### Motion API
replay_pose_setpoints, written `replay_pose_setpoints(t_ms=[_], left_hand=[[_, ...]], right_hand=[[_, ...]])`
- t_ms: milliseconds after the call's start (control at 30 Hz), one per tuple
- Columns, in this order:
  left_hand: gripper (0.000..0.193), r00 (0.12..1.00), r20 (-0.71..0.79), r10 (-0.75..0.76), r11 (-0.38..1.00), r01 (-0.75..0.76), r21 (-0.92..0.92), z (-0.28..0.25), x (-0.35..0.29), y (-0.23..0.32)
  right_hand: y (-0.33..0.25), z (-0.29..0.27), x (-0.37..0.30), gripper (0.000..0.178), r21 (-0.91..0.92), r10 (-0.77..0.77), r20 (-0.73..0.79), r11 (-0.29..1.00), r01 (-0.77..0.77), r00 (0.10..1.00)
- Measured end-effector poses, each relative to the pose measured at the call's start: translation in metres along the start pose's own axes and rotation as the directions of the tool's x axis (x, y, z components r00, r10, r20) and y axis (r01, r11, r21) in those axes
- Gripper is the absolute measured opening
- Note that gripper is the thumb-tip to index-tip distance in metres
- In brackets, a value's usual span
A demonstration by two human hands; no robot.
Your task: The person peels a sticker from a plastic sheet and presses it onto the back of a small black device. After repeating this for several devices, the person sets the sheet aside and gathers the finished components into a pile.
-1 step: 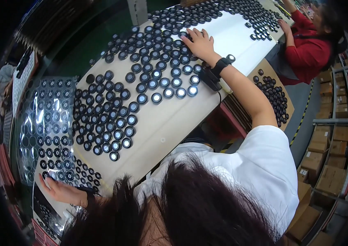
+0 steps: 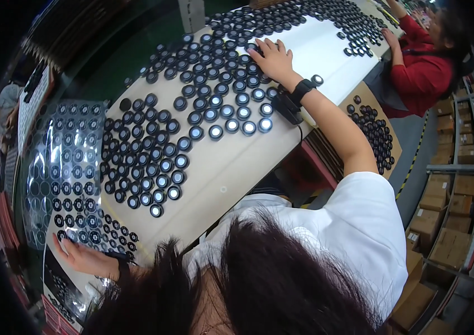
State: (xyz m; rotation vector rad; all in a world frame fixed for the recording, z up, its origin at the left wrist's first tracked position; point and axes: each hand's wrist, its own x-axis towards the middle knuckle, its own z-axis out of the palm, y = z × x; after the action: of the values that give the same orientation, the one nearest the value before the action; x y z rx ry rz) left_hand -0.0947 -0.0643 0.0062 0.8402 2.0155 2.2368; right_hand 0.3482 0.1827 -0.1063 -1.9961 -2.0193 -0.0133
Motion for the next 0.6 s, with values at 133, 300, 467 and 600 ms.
replay_pose_setpoints(t_ms=[133, 300, 467, 600], left_hand=[[0.027, 0.998, -0.033, -0.059, 0.998, 0.059, 0.002, -0.014, 0.009, -0.005], [0.028, 0.999, 0.022, -0.04, 0.999, 0.041, -0.032, -0.037, 0.022, -0.01], [0.028, 0.999, 0.03, -0.039, 0.988, 0.043, -0.146, -0.033, 0.026, -0.015], [0.028, 0.999, 0.022, -0.025, 0.987, 0.028, -0.157, -0.042, 0.035, -0.023]], right_hand=[[-0.029, 0.007, -0.008, 0.054, -0.027, -0.03, -0.024, 0.999, 0.029, 0.999], [-0.07, 0.016, -0.021, 0.057, -0.031, -0.043, -0.048, 0.999, 0.042, 0.998], [-0.099, 0.016, -0.03, 0.059, 0.03, -0.116, -0.067, 0.993, 0.118, 0.991], [-0.108, -0.006, -0.043, 0.062, 0.406, -0.263, -0.108, 0.869, 0.284, 0.959]])
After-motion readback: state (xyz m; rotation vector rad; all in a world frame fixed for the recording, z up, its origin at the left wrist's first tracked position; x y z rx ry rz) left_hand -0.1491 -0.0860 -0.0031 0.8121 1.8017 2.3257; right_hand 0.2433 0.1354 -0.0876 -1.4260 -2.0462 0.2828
